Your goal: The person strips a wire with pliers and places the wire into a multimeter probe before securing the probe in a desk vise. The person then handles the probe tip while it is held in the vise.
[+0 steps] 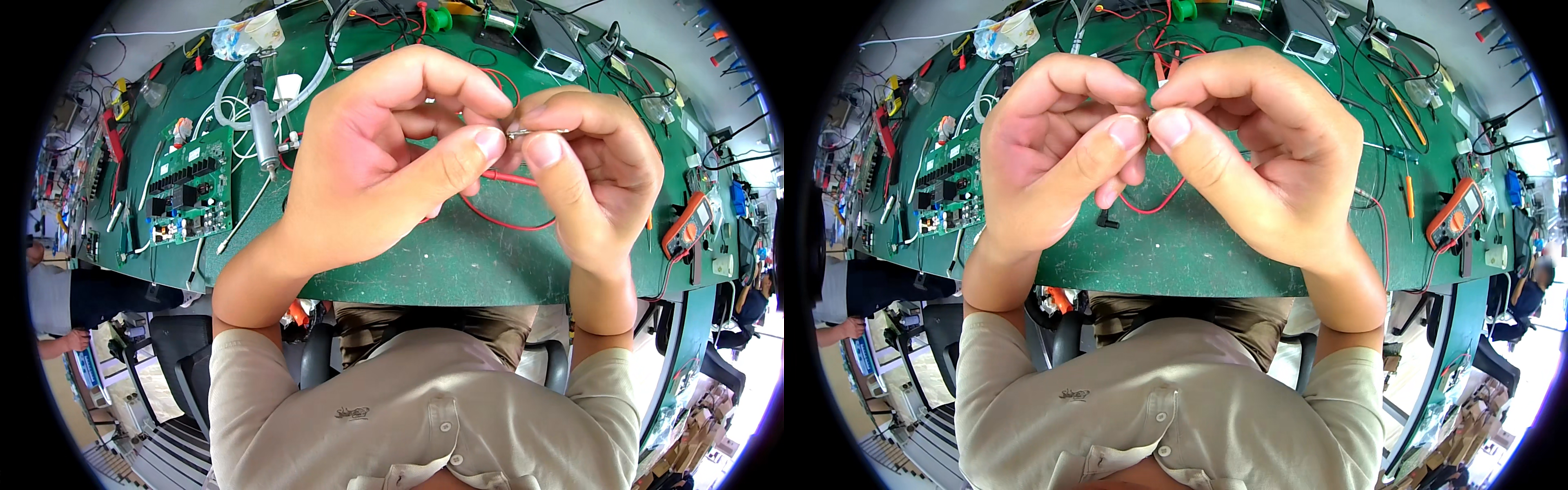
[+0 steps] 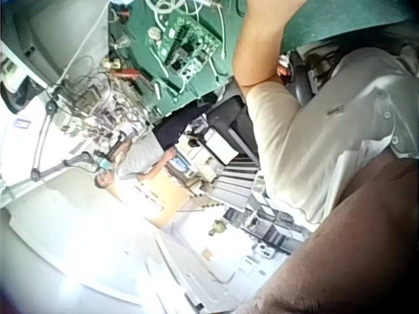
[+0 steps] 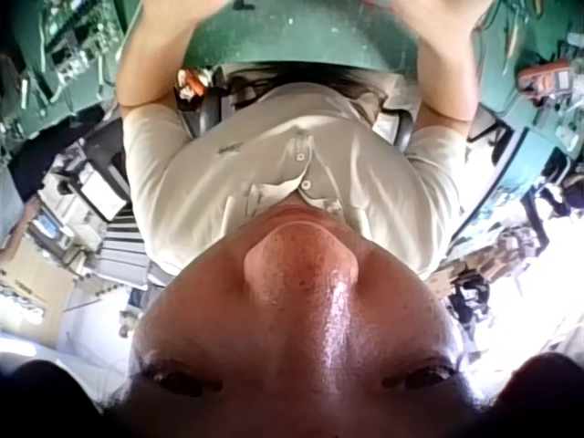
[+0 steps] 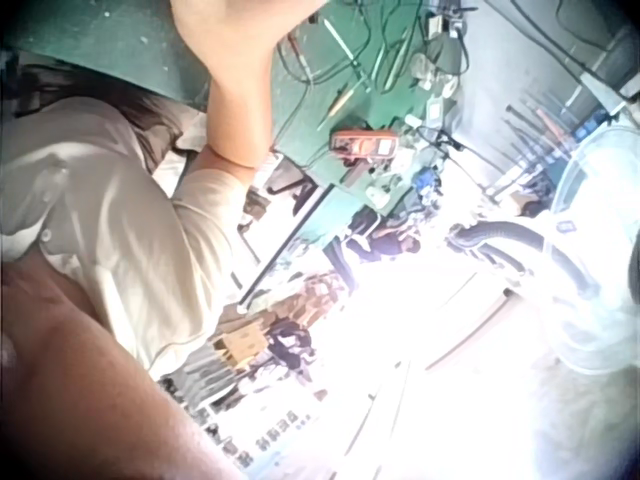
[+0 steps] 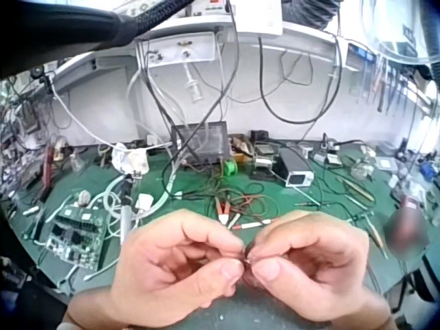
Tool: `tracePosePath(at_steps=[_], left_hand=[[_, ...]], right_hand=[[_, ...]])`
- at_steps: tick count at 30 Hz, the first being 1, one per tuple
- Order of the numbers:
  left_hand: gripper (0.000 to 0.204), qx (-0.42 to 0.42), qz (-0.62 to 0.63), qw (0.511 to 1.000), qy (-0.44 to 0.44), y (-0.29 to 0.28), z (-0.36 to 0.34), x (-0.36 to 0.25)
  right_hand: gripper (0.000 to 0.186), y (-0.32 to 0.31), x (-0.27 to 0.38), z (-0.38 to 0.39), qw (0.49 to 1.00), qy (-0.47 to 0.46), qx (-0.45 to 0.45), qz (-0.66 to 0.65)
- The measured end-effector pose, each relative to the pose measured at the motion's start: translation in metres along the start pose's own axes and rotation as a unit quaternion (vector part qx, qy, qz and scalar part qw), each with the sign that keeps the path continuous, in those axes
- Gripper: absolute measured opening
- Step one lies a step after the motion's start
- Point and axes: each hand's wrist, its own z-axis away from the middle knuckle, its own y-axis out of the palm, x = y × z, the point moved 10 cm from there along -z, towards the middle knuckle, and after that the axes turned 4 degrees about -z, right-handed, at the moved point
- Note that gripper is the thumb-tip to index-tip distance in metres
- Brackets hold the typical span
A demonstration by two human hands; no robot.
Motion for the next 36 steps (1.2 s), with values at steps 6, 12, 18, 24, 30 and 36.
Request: tracePosePath(at_steps=[6,12,18,24,30,36], left_hand=[[0.029,0.013,-0.048,0.998,0.050,0.001,0.006,-0.016],[0.024,0.022,-0.099,0.991,0.086,0.001,0.005,-0.025],[0.019,0.023,-0.109,0.988,0.103,-0.002,0.007,-0.024],[0.019,-0.004,-0.099,0.990,0.102,-0.005,0.008,-0.022],[0.019,-0.007,-0.076,0.993,0.092,-0.005,0.007,-0.019],[0.018,-0.009,-0.083,0.992,0.091,-0.008,0.006,-0.017]], right_hand=[[0.012,0.001,-0.006,-0.002,0.995,0.038,0.010,-0.090],[0.012,0.001,-0.003,0.001,0.998,0.027,-0.007,-0.058],[0.014,0.002,-0.013,0.003,0.994,0.067,-0.005,-0.081],[0.015,0.002,-0.017,0.004,0.992,0.079,-0.016,-0.099],[0.014,0.000,-0.017,0.005,0.994,0.068,-0.022,-0.084],[0.015,0.002,-0.021,0.002,0.987,0.097,-0.025,-0.126]])
